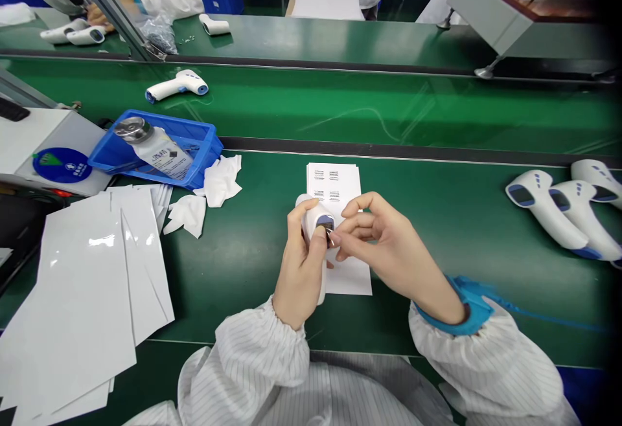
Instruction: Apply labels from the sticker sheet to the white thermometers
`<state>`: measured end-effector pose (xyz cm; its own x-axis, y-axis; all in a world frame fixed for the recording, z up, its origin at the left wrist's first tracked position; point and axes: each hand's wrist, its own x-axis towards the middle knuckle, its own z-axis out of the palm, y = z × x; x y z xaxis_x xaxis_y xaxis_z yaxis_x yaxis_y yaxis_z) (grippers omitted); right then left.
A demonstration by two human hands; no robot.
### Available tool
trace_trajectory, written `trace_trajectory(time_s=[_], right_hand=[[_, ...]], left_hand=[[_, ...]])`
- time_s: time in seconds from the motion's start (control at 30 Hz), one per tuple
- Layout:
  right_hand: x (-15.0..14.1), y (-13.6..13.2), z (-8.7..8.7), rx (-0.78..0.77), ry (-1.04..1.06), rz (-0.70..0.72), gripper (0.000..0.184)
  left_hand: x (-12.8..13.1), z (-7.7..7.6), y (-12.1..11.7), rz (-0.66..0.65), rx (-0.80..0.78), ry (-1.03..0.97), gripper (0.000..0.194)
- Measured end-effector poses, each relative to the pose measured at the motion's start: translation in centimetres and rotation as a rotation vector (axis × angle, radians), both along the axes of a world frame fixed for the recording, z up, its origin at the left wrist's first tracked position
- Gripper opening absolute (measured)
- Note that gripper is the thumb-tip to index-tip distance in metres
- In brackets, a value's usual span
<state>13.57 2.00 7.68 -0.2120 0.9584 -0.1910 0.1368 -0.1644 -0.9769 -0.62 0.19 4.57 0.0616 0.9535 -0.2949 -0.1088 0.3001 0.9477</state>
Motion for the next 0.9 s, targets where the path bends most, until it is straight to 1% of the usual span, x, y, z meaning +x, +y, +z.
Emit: trace_trajectory(time_s=[0.07, 0.1, 0.17, 0.2, 0.23, 0.3, 0.33, 0.37, 0.43, 0.53, 0.63, 0.7, 0.73, 0.8, 0.83, 0.87, 0.9], right_hand=[[0.3, 0.4, -0.1, -0.025, 0.061, -0.034, 0.018], [0.5, 0.6, -0.2, 0.005, 0.057, -0.078, 0.016], [0.6, 0.9, -0.5, 0.128, -0.002, -0.157, 0.014], [0.5, 1.0, -0.7, 0.202, -0.036, -0.161, 0.016], [0.4, 1.0, -0.8, 0.270, -0.064, -0.132, 0.023], [0.0, 0.8, -1.0, 0.369, -0.094, -0.018, 0.039], [-0.2, 0.7, -1.1, 0.406, -0.097, 0.030, 0.045], [-0.5, 0.6, -1.1, 0.443, -0.099, 0.050, 0.046], [-0.8, 0.4, -1.1, 0.519, -0.107, 0.020, 0.034], [-1.1, 0.2, -0.9, 0.610, -0.143, -0.089, 0.014], [-1.0, 0.3, -1.0, 0.647, -0.196, -0.173, 0.008], [-0.9, 0.6, -1.4, 0.621, -0.217, -0.245, 0.010], [-0.7, 0.7, -1.7, 0.581, -0.204, -0.297, 0.009], [-0.3, 0.8, -2.2, 0.433, -0.132, -0.371, 0.011], [-0.1, 0.6, -2.3, 0.329, -0.083, -0.348, 0.014], [0.0, 0.4, -2.3, 0.215, -0.037, -0.270, 0.019], [0.0, 0.0, -2.2, 0.092, 0.001, -0.140, 0.021]], left_hand=[[-0.2, 0.2, 0.1, -0.030, -0.056, -0.108, 0.036], [-0.3, 0.3, 0.2, -0.047, -0.077, -0.152, 0.039], [-0.5, 0.6, 0.1, -0.085, -0.097, -0.214, 0.047], [-0.6, 0.8, 0.1, -0.100, -0.094, -0.229, 0.050], [-0.7, 1.0, 0.0, -0.113, -0.080, -0.233, 0.053], [-0.7, 1.3, -0.2, -0.132, -0.028, -0.208, 0.063], [-0.7, 1.4, -0.4, -0.132, 0.004, -0.181, 0.068], [-0.6, 1.5, -0.5, -0.127, 0.035, -0.154, 0.072], [-0.5, 1.6, -0.6, -0.108, 0.083, -0.106, 0.075], [-0.3, 1.7, -0.8, -0.100, 0.122, -0.073, 0.073], [-0.1, 1.7, -1.0, -0.125, 0.096, -0.074, 0.072], [0.0, 1.8, -1.0, -0.148, 0.036, -0.109, 0.072], [0.1, 1.8, -1.0, -0.150, 0.005, -0.129, 0.073], [0.2, 2.0, -0.9, -0.111, -0.024, -0.165, 0.073], [0.2, 2.0, -0.8, -0.071, -0.019, -0.184, 0.073], [0.3, 2.1, -0.7, -0.024, -0.006, -0.205, 0.071], [0.3, 2.1, -0.5, 0.020, 0.004, -0.230, 0.070]])
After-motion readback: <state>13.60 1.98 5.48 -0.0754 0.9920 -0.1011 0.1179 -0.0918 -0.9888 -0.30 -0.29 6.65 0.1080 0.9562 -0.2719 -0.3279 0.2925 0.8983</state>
